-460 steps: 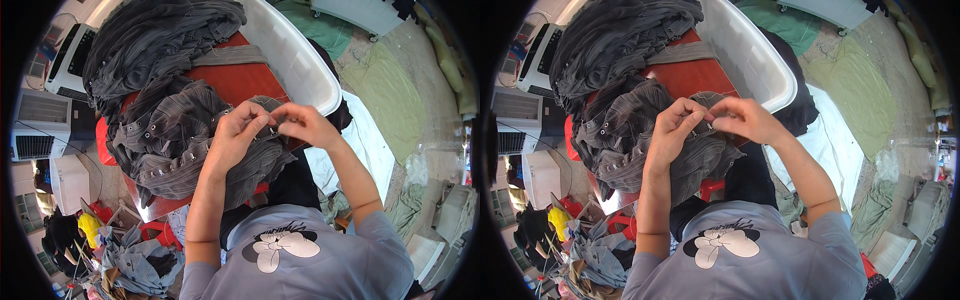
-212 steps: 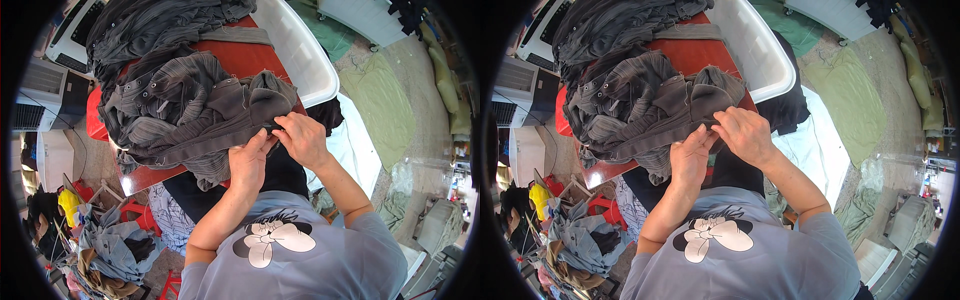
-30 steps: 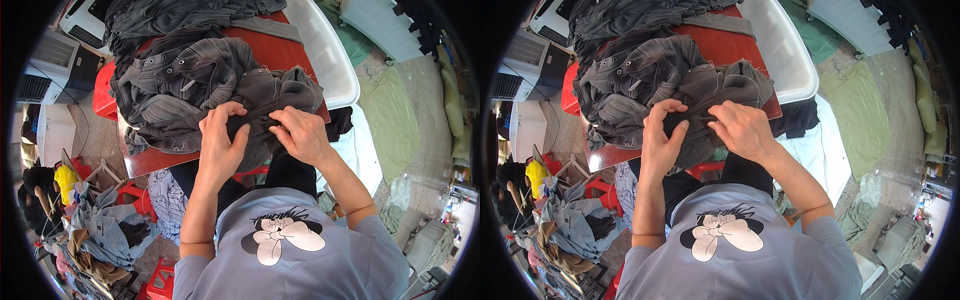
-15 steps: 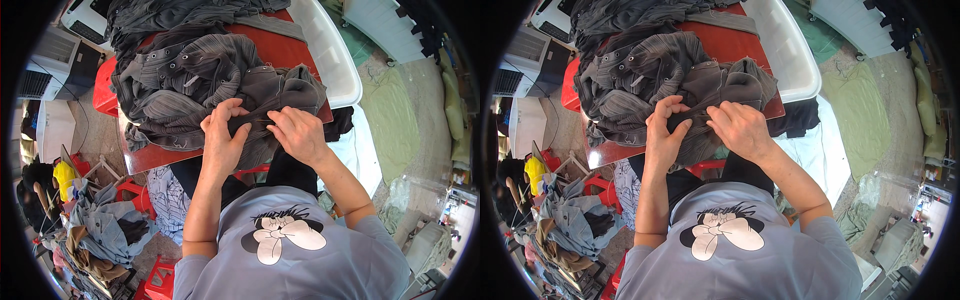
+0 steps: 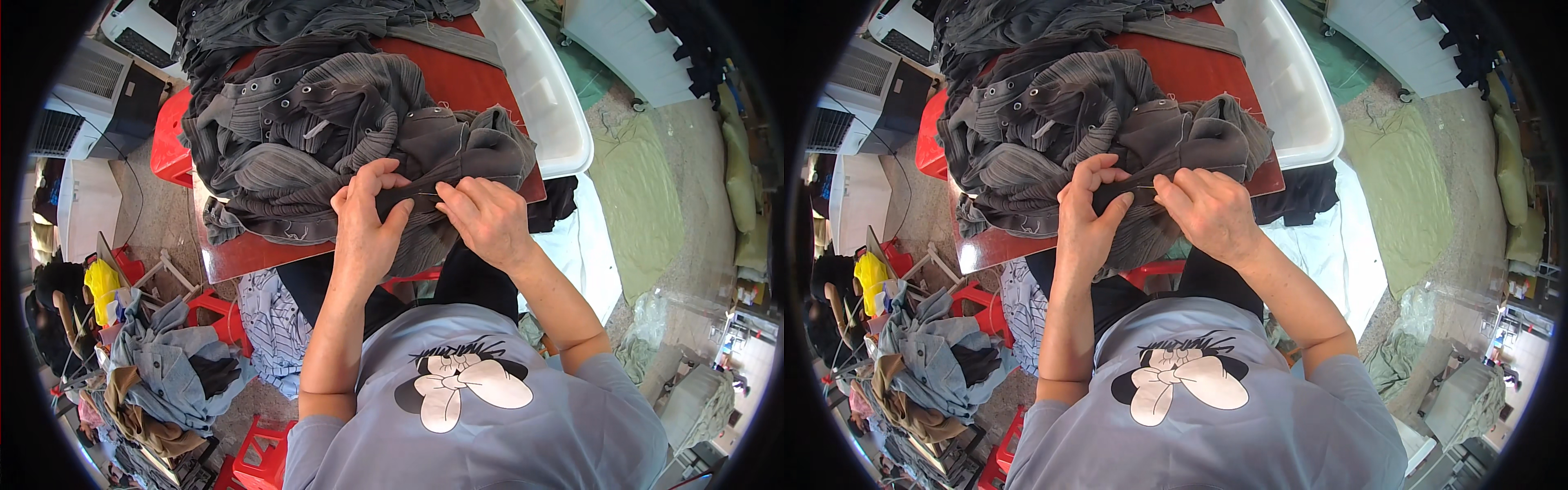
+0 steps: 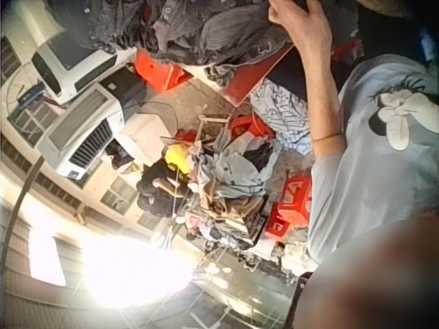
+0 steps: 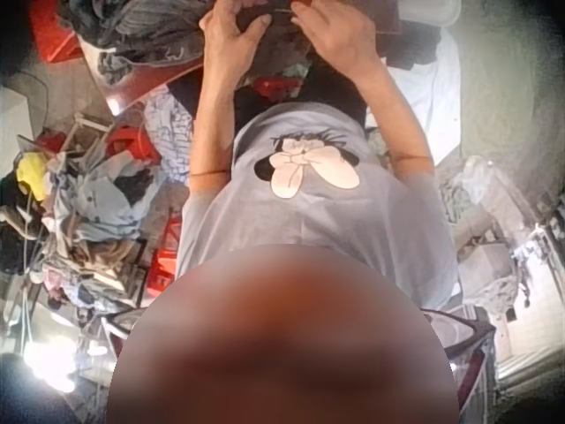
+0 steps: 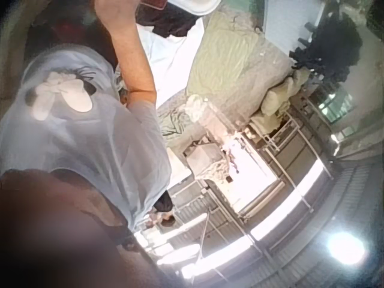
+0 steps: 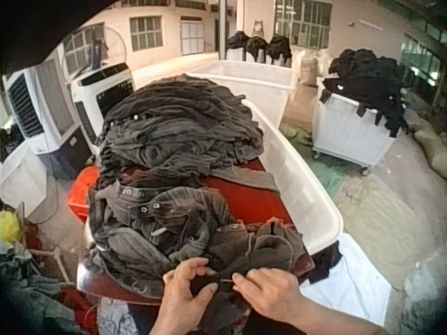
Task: Trimming loose threads and checking quality on dark grey garment pieces using thread nippers in a factory setting.
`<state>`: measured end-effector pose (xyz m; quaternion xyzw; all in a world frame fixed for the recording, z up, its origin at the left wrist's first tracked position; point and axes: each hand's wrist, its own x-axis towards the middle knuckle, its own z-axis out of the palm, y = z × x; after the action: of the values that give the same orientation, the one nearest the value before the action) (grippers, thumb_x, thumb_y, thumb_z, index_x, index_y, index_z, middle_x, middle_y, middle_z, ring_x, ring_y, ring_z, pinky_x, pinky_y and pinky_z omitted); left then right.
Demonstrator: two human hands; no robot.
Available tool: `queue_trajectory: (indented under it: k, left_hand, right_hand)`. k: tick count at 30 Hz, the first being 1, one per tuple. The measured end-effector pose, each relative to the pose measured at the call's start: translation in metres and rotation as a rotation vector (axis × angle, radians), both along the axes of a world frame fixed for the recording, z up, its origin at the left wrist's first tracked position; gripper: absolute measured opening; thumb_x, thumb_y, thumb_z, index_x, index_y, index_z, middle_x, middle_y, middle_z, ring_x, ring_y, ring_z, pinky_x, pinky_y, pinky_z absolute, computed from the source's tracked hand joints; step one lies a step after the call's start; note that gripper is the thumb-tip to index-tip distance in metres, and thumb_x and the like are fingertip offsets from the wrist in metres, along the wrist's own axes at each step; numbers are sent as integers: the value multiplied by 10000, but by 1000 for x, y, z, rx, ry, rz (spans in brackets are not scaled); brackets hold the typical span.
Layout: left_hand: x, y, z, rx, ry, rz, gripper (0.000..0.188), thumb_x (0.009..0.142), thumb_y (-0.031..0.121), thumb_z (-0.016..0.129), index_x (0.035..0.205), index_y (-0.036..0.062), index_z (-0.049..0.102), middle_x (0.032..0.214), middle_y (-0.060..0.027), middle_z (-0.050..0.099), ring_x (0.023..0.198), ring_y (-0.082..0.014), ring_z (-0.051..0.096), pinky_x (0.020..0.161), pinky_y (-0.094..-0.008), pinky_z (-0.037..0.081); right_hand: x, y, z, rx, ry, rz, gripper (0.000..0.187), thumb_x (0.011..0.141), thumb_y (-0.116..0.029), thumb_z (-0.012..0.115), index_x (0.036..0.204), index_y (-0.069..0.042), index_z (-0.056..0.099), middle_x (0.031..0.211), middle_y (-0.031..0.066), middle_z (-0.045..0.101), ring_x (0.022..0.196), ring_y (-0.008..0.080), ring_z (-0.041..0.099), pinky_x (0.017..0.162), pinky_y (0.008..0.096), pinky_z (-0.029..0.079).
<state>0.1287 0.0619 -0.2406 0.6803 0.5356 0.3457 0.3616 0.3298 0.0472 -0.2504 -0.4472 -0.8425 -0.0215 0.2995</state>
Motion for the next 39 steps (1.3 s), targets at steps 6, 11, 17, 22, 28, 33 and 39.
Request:
queue_trajectory:
  k: [6,11,17,22,28,33,39]
  left_hand:
    - [-2,-3,3,-47,-101,30,428,803,-19,704,1208,59,591,1125,-102,682,1130,-271,583,1055,-398,343]
    - [-18,-9,6,122,-74,26,351,750,-24,721,1086,42,645,1218,-121,629,1149,-296,557,1022,-406,372]
    - [-21,-9,5,204,104,61,270,731,6,752,990,27,681,1221,-112,613,1163,-287,540,1012,-405,369]
    - [-21,-10,3,187,109,114,269,734,20,762,993,23,688,1194,-102,607,1151,-282,531,1010,-394,370]
    - [-24,-10,-2,140,79,101,244,738,31,772,973,27,706,1187,-100,603,1135,-278,531,1009,-390,370]
    - [-26,-11,-5,133,36,111,192,756,19,754,944,25,717,1179,-93,616,1132,-274,533,1018,-392,367]
    - [-25,-11,-8,123,-9,141,148,778,17,740,925,23,720,1167,-87,629,1129,-271,537,1026,-390,361]
  right_hand:
    - [2,1,-3,-2,143,5,252,813,-96,773,1032,-33,665,772,71,595,641,234,617,556,340,487]
    - [0,1,3,-117,239,2,207,838,-90,753,1013,-27,661,764,80,605,629,248,619,547,347,488]
    - [-12,2,15,-133,91,9,201,859,-123,738,1015,-35,649,791,79,614,661,253,642,568,359,502]
    - [-19,5,23,-148,-6,-9,207,871,-141,727,1025,-43,630,827,79,619,695,254,657,595,361,513]
    - [-25,7,24,-220,-85,-11,197,886,-150,717,1020,-39,624,837,80,627,708,262,665,606,364,522]
    - [-26,10,24,-225,-94,22,169,891,-144,713,995,-37,635,834,76,639,715,265,673,614,370,528]
    - [-25,16,23,-251,-34,69,152,880,-123,718,984,-37,649,832,81,663,723,271,679,612,371,530]
